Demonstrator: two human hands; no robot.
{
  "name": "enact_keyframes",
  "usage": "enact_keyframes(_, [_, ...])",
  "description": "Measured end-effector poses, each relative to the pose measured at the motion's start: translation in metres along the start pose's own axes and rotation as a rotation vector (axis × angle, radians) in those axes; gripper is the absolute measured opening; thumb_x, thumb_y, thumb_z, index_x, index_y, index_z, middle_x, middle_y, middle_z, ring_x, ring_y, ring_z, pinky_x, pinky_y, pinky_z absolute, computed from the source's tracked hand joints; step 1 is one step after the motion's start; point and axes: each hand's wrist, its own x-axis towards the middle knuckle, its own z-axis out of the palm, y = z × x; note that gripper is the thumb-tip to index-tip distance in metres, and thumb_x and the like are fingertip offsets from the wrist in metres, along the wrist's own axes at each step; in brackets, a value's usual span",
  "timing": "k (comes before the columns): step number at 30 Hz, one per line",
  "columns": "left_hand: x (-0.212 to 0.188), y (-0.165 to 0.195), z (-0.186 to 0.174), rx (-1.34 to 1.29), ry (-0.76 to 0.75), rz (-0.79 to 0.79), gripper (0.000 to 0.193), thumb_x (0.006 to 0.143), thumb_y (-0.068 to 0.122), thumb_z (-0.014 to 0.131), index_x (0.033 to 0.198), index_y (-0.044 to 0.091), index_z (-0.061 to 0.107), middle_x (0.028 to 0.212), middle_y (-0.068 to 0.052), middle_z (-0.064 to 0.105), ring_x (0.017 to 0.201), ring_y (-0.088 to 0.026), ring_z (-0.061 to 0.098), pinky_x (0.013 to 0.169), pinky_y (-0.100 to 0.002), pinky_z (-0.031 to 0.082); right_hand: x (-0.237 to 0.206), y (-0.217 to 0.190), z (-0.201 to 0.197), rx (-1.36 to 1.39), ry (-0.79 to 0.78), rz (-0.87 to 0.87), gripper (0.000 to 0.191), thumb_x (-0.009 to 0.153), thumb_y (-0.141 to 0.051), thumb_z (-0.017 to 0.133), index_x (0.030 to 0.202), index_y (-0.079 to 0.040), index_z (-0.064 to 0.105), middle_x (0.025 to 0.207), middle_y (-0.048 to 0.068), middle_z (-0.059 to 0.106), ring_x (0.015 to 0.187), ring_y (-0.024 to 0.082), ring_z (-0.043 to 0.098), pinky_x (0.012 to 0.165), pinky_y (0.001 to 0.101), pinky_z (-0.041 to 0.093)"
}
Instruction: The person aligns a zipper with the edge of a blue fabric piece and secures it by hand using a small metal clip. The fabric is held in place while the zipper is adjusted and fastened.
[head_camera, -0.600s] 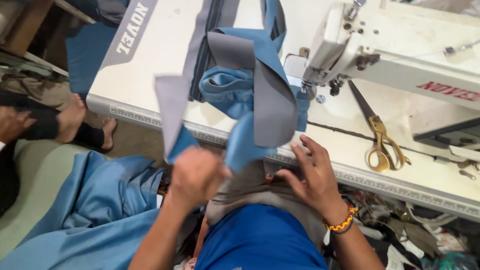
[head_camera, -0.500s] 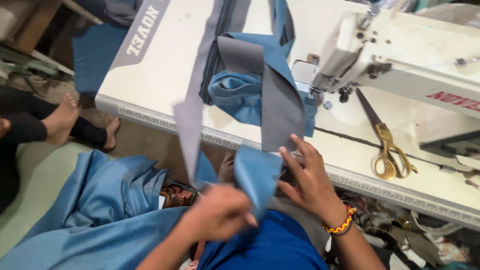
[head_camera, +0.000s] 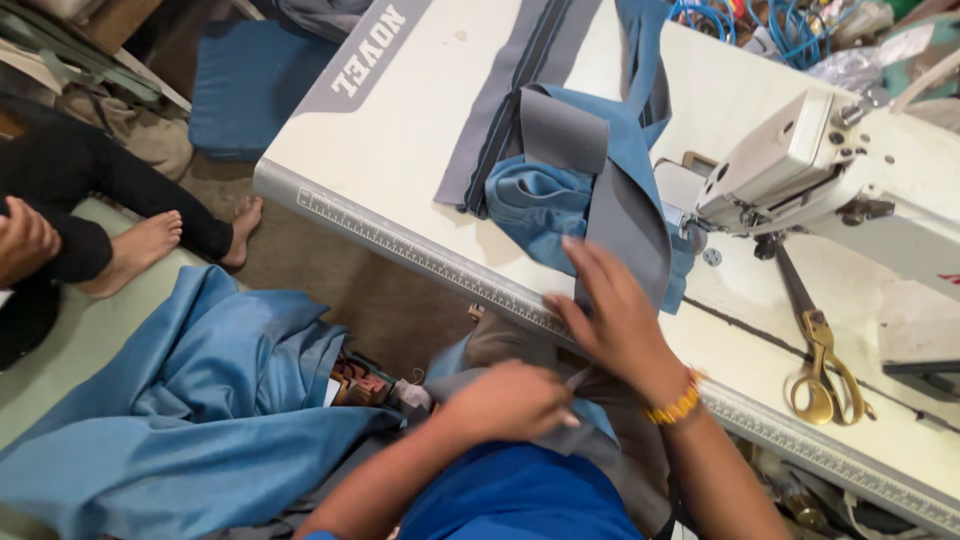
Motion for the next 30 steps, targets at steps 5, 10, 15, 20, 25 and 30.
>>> enact_keyframes(5, [0.014, -0.032, -0.110, 0.006, 0.539, -0.387, 0.017, 0.089, 0.025, 0.067, 0.098, 0.012, 0.072, 0.090, -0.008, 0.074, 0.074, -0.027, 0.071, 0.069, -0.040, 0.057, 0.073, 0.012, 0.045, -0.203, 0.103, -0.076, 0.078, 0.073, -0.026, 0.081, 0.141, -0.002, 0.051, 0.128, 0.028, 0.059, 0.115, 0.045, 0.057, 0.093, 0.0490, 0.042])
enact_keyframes(10, [0.076, -0.060, -0.161, 0.499, 0.831, -0.403, 0.050, 0.084, 0.037, 0.079, 0.119, 0.003, 0.067, 0.093, -0.022, 0.067, 0.084, -0.043, 0.063, 0.072, -0.050, 0.050, 0.062, 0.008, 0.033, -0.204, -0.283, 0.045, 0.042, 0.076, -0.015, 0.075, 0.116, -0.005, 0.067, 0.102, 0.014, 0.066, 0.102, 0.033, 0.061, 0.089, 0.0471, 0.045])
enact_keyframes(15, [0.103, -0.071, -0.149, 0.504, 0.672, -0.576, 0.044, 0.080, 0.027, 0.076, 0.119, 0.010, 0.067, 0.098, -0.018, 0.067, 0.090, -0.041, 0.064, 0.079, -0.052, 0.048, -0.012, 0.008, -0.008, -0.075, -0.073, -0.182, 0.043, 0.068, 0.001, 0.066, 0.111, -0.005, 0.068, 0.117, 0.010, 0.068, 0.116, 0.031, 0.060, 0.103, 0.0493, 0.042])
enact_keyframes(20, [0.065, -0.092, -0.149, 0.082, 0.833, -0.423, 0.029, 0.087, 0.011, 0.074, 0.115, 0.004, 0.068, 0.104, -0.018, 0.070, 0.101, -0.035, 0.068, 0.090, -0.042, 0.052, -0.057, 0.024, -0.042, 0.183, -0.260, -0.003, 0.045, 0.064, 0.007, 0.065, 0.104, -0.010, 0.070, 0.124, 0.003, 0.071, 0.127, 0.030, 0.059, 0.109, 0.0485, 0.041])
enact_keyframes(25, [-0.013, -0.091, -0.143, 0.107, 0.791, -0.461, 0.031, 0.085, 0.009, 0.076, 0.115, 0.003, 0.072, 0.106, -0.016, 0.071, 0.101, -0.031, 0.069, 0.091, -0.037, 0.052, -0.068, 0.023, -0.064, 0.199, -0.440, -0.097, 0.042, 0.069, -0.009, 0.076, 0.111, -0.009, 0.073, 0.132, 0.010, 0.068, 0.133, 0.036, 0.052, 0.109, 0.0519, 0.035])
enact_keyframes(30, [-0.039, -0.085, -0.128, -0.002, 0.910, -0.585, 0.040, 0.087, 0.012, 0.076, 0.124, 0.002, 0.067, 0.117, -0.017, 0.064, 0.106, -0.034, 0.066, 0.092, -0.039, 0.052, -0.038, 0.030, -0.069, 0.234, -0.135, 0.117, 0.036, 0.087, -0.014, 0.078, 0.121, -0.006, 0.067, 0.130, 0.010, 0.069, 0.124, 0.030, 0.068, 0.100, 0.0386, 0.057])
